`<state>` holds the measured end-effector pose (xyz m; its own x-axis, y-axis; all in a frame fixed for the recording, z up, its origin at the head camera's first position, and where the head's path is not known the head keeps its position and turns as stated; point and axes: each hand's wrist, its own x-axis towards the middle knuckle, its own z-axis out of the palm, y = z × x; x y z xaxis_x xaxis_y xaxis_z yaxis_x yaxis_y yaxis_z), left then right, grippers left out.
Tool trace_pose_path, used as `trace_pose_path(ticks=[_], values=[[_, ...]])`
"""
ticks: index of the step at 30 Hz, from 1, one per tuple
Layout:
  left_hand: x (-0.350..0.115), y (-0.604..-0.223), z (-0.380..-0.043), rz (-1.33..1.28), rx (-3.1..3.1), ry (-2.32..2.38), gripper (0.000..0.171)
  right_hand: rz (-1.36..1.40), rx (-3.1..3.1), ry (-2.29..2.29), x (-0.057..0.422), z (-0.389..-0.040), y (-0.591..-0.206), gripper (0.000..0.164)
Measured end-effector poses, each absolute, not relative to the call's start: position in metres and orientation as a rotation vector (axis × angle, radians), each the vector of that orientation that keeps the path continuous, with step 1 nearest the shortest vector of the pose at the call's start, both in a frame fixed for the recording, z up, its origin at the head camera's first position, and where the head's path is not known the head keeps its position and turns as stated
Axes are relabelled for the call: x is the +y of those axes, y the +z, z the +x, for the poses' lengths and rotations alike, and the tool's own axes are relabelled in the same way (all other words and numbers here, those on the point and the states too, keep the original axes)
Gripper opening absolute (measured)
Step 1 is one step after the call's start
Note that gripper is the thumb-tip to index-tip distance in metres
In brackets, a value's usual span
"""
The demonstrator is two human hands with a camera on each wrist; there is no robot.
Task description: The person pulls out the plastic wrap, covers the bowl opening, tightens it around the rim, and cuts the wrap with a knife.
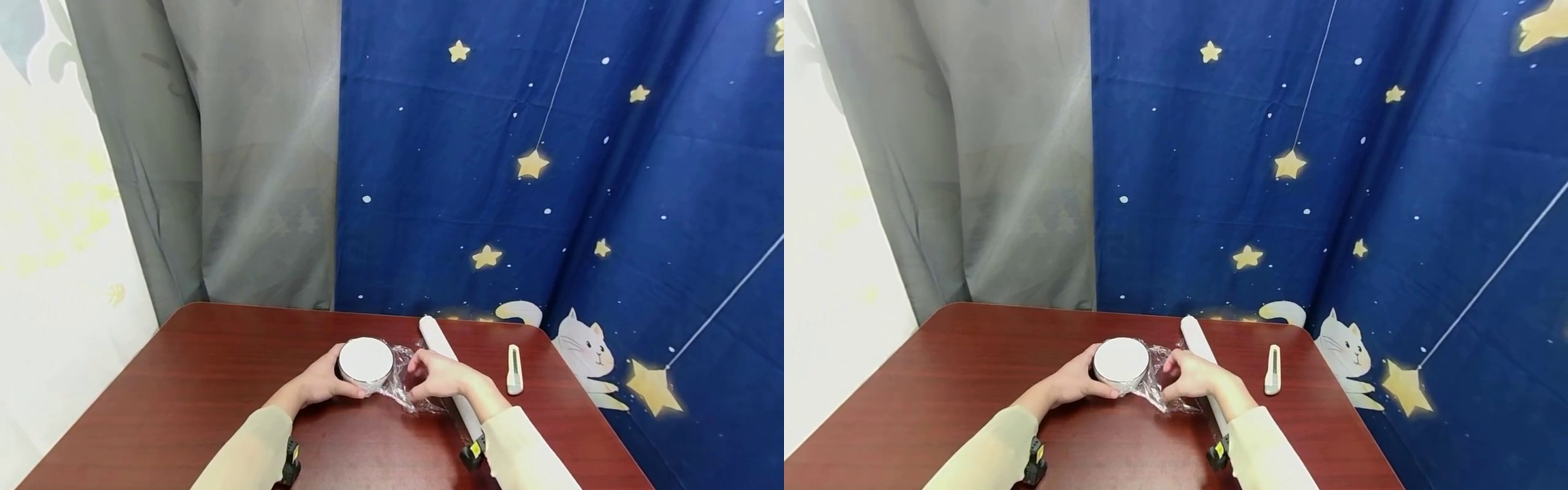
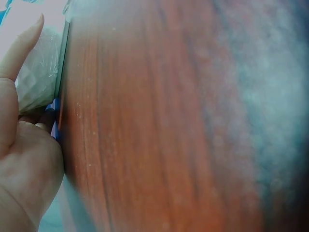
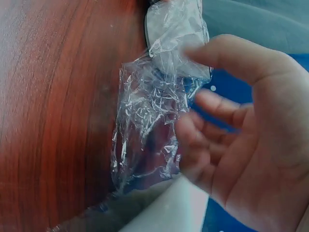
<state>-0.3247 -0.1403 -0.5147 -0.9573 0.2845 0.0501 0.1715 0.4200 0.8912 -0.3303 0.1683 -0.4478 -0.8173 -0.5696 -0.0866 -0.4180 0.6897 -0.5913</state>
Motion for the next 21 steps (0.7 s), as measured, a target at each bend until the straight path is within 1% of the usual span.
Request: trace_pose_path(ticks=[4,8,10,13,15,16,19,20,21], values=[[-0.141,-0.514,-0.325,0.408,2.552,1.589,0.117,-0.815,2.627,-0.855,0.157,-0.331,-0.456,0.04],[-0.141,-0.513,-0.323,0.423,2.547,1.594,0.117,-0.853,2.716,-0.763,0.145,-0.328,-0.467,0.038],[-0.141,-0.512,-0.322,0.434,2.545,1.593,0.117,-0.906,2.796,-0.676,0.142,-0.332,-0.48,0.038],[-0.141,-0.511,-0.322,0.443,2.547,1.591,0.116,-0.928,2.928,-0.549,0.138,-0.335,-0.493,0.043],[-0.141,-0.511,-0.322,0.452,2.548,1.587,0.115,-0.853,3.015,-0.526,0.134,-0.335,-0.496,0.054],[-0.141,-0.511,-0.322,0.458,2.546,1.585,0.115,-0.763,3.035,-0.56,0.132,-0.331,-0.49,0.063],[-0.141,-0.51,-0.322,0.467,2.538,1.572,0.115,-0.559,3.085,-0.68,0.128,-0.331,-0.49,0.096],[-0.141,-0.511,-0.322,0.468,2.534,1.569,0.115,-0.485,3.068,-0.742,0.126,-0.327,-0.484,0.107],[-0.141,-0.511,-0.322,0.468,2.53,1.567,0.115,-0.467,3.064,-0.774,0.125,-0.327,-0.483,0.116]])
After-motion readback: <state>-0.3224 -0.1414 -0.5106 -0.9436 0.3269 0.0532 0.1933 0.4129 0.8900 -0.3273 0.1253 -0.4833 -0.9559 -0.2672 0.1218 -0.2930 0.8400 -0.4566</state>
